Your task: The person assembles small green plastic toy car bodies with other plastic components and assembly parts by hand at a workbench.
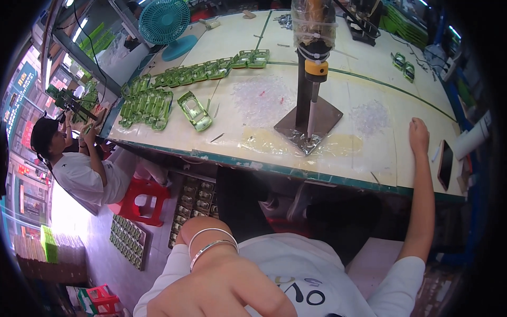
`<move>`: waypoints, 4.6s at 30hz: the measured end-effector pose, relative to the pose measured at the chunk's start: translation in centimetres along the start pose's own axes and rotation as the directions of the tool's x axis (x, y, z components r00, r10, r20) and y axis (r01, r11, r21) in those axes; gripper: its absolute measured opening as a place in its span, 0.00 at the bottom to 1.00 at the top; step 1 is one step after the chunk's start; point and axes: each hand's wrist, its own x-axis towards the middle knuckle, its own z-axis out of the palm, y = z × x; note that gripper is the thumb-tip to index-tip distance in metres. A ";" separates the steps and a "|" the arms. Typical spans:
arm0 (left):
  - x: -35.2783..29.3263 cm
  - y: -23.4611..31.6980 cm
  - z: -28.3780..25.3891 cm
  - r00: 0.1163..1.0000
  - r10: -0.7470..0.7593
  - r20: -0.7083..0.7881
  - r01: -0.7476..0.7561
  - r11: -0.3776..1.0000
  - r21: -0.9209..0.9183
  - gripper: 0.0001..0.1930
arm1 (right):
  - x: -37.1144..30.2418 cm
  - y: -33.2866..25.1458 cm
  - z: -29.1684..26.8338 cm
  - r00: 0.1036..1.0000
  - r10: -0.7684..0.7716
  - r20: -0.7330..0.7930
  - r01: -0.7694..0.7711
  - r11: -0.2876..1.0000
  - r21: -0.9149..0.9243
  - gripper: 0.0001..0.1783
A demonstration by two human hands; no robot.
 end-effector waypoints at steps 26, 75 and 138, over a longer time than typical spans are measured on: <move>-11.2 1.4 -13.9 0.469 -0.603 -0.645 0.880 0.261 0.396 0.13 | -20.7 -31.6 -10.1 0.742 -0.662 -0.102 0.431 0.354 0.830 0.29; -11.4 -6.5 -22.8 0.243 -0.862 -0.444 0.630 -0.208 0.749 0.10 | -27.3 -27.3 -5.7 0.633 -0.376 0.677 -0.652 0.213 0.728 0.35; -10.0 -4.7 -2.8 0.638 -0.764 -0.097 0.530 0.344 0.775 0.15 | -20.3 -25.3 -9.6 0.920 -0.388 -0.058 0.335 0.699 0.631 0.38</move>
